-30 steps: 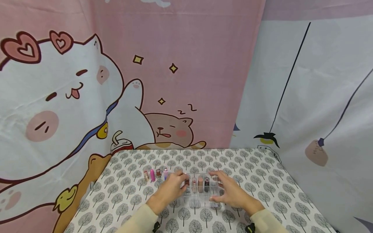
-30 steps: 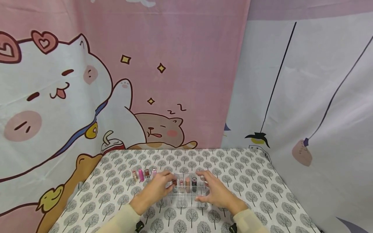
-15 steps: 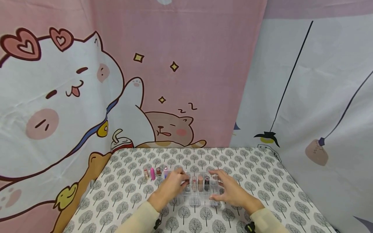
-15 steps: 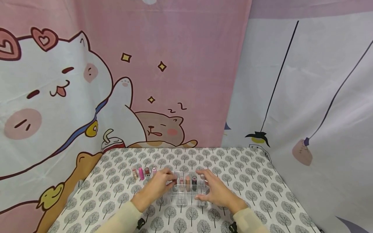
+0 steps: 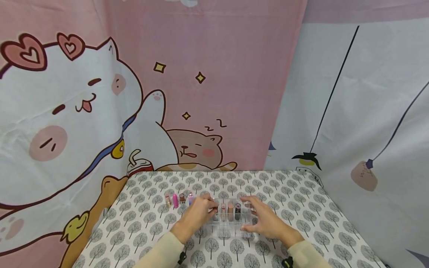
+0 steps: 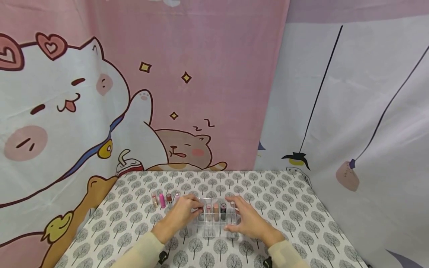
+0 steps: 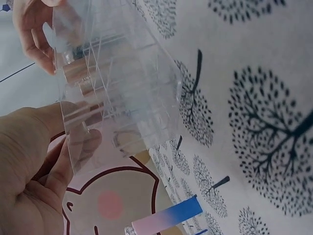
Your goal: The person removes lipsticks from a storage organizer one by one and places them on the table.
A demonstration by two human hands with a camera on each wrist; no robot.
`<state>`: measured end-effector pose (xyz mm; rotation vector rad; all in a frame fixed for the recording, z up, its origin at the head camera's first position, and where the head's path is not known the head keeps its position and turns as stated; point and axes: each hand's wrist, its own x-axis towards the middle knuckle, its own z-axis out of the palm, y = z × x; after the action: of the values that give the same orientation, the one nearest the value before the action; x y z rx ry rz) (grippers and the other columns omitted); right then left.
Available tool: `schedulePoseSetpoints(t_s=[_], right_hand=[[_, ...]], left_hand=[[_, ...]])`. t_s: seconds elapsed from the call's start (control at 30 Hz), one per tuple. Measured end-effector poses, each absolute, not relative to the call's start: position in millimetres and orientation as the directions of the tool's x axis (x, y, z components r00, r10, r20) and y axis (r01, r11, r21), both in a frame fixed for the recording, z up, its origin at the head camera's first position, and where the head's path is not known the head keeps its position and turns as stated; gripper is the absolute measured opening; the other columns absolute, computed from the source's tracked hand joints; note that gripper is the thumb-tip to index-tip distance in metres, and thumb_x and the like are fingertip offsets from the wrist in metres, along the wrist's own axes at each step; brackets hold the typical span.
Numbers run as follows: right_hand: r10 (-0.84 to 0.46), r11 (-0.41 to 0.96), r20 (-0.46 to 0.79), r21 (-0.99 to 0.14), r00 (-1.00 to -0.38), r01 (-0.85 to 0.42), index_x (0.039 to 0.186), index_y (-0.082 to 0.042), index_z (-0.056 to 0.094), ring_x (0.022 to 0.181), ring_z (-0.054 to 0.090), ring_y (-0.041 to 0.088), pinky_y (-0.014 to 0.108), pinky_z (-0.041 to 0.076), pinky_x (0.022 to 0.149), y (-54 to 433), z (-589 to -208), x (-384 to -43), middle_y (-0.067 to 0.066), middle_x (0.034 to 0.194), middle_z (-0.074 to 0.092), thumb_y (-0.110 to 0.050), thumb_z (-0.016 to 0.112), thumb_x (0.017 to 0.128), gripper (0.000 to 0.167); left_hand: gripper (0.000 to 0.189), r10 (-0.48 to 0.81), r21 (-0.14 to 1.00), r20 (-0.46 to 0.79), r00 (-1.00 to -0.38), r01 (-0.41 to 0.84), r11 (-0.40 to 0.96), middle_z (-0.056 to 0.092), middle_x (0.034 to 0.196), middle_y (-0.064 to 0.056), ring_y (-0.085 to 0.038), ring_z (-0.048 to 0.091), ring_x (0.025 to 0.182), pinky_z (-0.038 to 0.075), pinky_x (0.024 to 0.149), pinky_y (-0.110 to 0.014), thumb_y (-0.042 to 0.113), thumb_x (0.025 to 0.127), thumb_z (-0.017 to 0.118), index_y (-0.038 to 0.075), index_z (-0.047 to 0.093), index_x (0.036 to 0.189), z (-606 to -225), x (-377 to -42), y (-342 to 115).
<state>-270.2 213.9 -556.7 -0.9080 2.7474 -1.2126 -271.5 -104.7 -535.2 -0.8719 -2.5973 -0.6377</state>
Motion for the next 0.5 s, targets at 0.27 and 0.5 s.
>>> schedulePoseSetpoints(t_s=[0.27, 0.5], right_hand=[[-0.508, 0.527, 0.215, -0.688, -0.834, -0.499, 0.172, -0.020, 0.046, 0.160, 0.057, 0.047, 0.053, 0.059, 0.126, 214.7, -558.4, -270.1, 0.013, 0.175, 0.053, -0.036, 0.103, 0.090, 0.101], [-0.512, 0.519, 0.218, -0.692, -0.831, -0.501, 0.172, -0.016, 0.046, 0.159, 0.058, 0.047, 0.053, 0.060, 0.125, 214.9, -557.4, -271.0, 0.014, 0.174, 0.053, -0.036, 0.103, 0.090, 0.102]], left_hand=[[0.026, 0.437, 0.361, 0.431, -0.790, 0.594, 0.719, 0.084, 0.110, -0.006, -0.013, 0.081, 0.092, 0.064, 0.078, -0.006, 0.006, 0.095, 0.096, 0.006, 0.090, 0.120, -537.6, -270.8, -102.6], [0.024, 0.416, 0.395, 0.475, -0.775, 0.610, 0.687, 0.082, 0.107, -0.008, -0.018, 0.085, 0.094, 0.072, 0.082, -0.018, 0.005, 0.093, 0.097, 0.005, 0.089, 0.116, -537.4, -272.8, -102.0]])
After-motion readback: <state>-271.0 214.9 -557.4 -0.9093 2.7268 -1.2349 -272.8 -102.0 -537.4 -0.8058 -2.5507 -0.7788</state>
